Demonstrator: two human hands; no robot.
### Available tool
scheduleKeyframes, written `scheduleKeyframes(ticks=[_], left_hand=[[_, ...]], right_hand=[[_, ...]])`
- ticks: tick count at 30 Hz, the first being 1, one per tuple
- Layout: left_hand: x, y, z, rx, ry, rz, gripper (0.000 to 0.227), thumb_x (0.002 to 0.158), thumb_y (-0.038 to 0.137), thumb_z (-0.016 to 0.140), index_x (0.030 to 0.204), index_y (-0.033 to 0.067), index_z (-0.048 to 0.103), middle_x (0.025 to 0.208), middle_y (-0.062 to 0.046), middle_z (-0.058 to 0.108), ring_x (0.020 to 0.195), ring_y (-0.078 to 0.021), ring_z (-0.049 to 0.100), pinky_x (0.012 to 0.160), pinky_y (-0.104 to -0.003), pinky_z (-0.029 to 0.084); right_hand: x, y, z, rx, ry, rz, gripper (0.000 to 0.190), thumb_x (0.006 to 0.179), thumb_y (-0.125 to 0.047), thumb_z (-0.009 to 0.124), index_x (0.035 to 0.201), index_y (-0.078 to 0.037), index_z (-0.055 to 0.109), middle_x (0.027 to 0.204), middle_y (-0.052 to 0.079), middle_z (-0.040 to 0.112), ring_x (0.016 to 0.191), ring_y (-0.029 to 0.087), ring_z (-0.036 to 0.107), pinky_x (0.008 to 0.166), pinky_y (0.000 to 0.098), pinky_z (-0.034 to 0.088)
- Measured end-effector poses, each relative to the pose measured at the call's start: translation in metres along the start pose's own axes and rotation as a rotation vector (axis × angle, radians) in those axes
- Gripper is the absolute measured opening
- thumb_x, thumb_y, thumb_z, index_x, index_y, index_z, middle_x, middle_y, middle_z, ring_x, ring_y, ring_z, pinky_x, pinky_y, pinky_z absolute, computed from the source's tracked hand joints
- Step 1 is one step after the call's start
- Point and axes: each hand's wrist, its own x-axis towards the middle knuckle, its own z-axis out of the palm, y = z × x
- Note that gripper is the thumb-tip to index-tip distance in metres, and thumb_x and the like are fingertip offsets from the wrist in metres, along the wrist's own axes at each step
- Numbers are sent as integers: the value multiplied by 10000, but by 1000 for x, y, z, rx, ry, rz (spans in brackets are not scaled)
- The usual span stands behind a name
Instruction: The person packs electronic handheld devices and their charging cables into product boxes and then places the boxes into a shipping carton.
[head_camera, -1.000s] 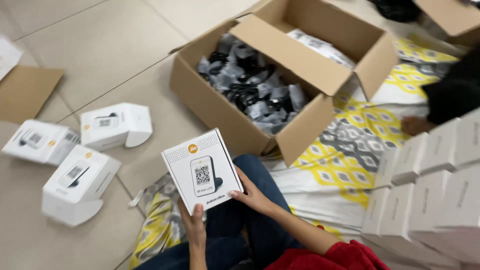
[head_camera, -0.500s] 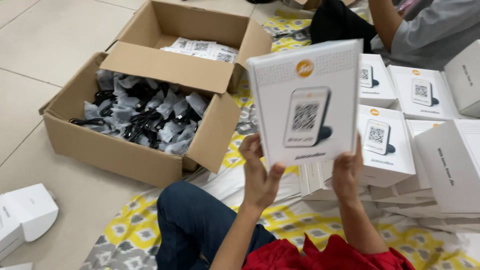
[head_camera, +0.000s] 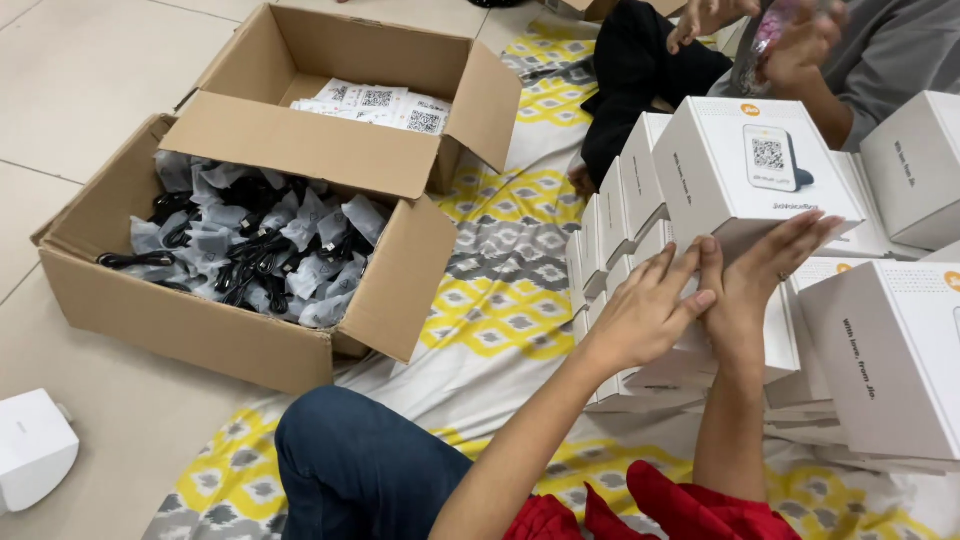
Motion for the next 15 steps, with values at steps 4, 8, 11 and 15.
scheduleKeyframes(ticks=[4,8,11,15], left_hand=[[-9,-12,-5,180,80,-55,728,1071,567,393,1679,174,309,1573,-396,364,1463,-538,387,1206,-520,351],[-62,21,-55,142,123,-146,747,1042,556,430,1615,92,309,1541,-361,410,1348,-520,461,1091,-537,401],[-120,38,-93,119,119,-145,631,1027,507,524,1489,76,495,1350,-240,652,1254,-423,613,1056,-500,473],[-210,54,-145,176,221,-226,493,1003,392,623,1377,70,611,1234,-185,705,1122,-377,666,942,-455,532]], right_hand=[[19,8,-1,-171,-143,-10,1244,1080,-578,705,1631,4,-246,1673,304,-263,1606,463,-193,1383,564,38],[-8,-97,-46,27,-60,-201,1071,1080,-406,779,1683,18,3,1669,384,-114,1628,542,-79,1374,586,105],[-41,-151,-71,807,-201,-332,626,1065,-263,631,1581,-8,385,1665,347,333,1594,524,294,1333,584,311],[-27,-141,-65,1401,-728,-689,193,1002,-155,694,1183,-87,690,1133,117,761,1061,342,712,1053,578,537]])
